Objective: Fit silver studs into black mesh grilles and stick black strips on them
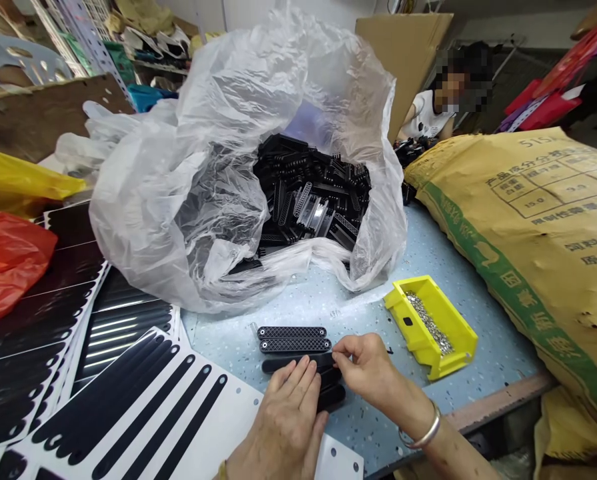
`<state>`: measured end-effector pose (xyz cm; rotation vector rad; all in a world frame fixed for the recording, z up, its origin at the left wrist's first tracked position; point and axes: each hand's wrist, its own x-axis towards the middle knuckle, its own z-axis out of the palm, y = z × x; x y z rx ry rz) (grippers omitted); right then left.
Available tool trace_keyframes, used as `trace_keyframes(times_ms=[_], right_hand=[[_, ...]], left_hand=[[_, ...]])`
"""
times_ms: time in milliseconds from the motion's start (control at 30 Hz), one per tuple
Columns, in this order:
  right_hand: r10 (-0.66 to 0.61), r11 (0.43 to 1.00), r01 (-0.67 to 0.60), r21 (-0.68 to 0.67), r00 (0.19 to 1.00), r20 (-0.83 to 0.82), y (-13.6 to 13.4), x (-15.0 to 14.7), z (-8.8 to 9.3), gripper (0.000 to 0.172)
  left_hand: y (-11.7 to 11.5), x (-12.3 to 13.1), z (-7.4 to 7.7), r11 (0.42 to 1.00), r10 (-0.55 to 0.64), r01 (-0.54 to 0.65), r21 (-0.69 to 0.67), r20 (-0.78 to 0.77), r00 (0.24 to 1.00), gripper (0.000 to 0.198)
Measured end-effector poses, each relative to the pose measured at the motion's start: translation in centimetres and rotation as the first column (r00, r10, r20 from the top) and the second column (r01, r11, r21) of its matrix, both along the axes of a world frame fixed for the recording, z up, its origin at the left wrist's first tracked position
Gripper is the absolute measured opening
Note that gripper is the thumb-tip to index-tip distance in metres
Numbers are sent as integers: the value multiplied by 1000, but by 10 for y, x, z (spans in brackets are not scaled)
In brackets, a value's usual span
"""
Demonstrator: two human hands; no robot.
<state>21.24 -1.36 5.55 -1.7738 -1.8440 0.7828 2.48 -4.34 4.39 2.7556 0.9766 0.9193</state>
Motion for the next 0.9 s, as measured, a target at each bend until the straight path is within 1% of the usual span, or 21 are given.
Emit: trace_keyframes(times_ms=[33, 100, 167, 200, 267, 367, 433, 500, 567, 633, 733, 800, 833, 900], right_hand=[[4, 999, -9, 43, 995, 102, 1, 3, 4, 24], [-41, 992, 8, 125, 965, 259, 2, 13, 11, 27], [-117, 981, 62, 185, 944, 308, 3, 25, 16, 26], [-143, 977, 90, 193, 948, 284, 3, 31, 16, 25], [-174, 977, 151, 148, 972, 160, 2, 36, 11, 20], [-212, 977, 212, -17, 972, -99, -2, 30, -3, 17], [-235, 971, 222, -88, 951, -199, -5, 18, -12, 22], [-258, 965, 238, -113, 938, -229, -7, 6, -20, 25], [-271, 961, 244, -133, 927, -258, -7, -3, -24, 23], [-263, 962, 223, -157, 911, -319, -6, -7, -25, 21], [-270, 950, 170, -263, 871, -411, -3, -1, -23, 21], [-300, 930, 165, -328, 857, -420, -1, 7, -19, 22], [-313, 927, 180, -330, 856, -412, 0, 12, -15, 23], [-333, 934, 241, -264, 855, -398, -1, 21, -7, 27]], left_hand=[[0, 0, 0, 1000, 0, 0, -1, 0, 1000, 36], [-1, 0, 0, 1000, -1, 1, -6, -10, 1000, 38], [-3, 0, 0, 1000, 2, -3, -13, -30, 1000, 39], [-3, 0, -1, 1000, 5, -6, -17, -43, 999, 39], [-4, -1, -2, 1000, 9, -10, -19, -70, 998, 40], [-4, -2, -5, 1000, -4, 3, -17, -97, 995, 41], [-4, -2, -7, 1000, -12, 10, -26, -94, 996, 42], [-5, -3, -8, 999, -12, 8, -47, -81, 997, 42], [-6, -3, -8, 998, -11, 6, -68, -70, 997, 43], [-7, -3, -9, 996, -8, 3, -85, -63, 998, 42], [-6, -1, -6, 991, -3, -3, -136, -42, 999, 41], [-2, -2, -1, 979, -6, 6, -203, 1, 1000, 41], [1, -5, 2, 971, 0, 8, -237, 36, 999, 41], [5, -18, 11, 955, 58, -14, -297, 143, 988, 40]])
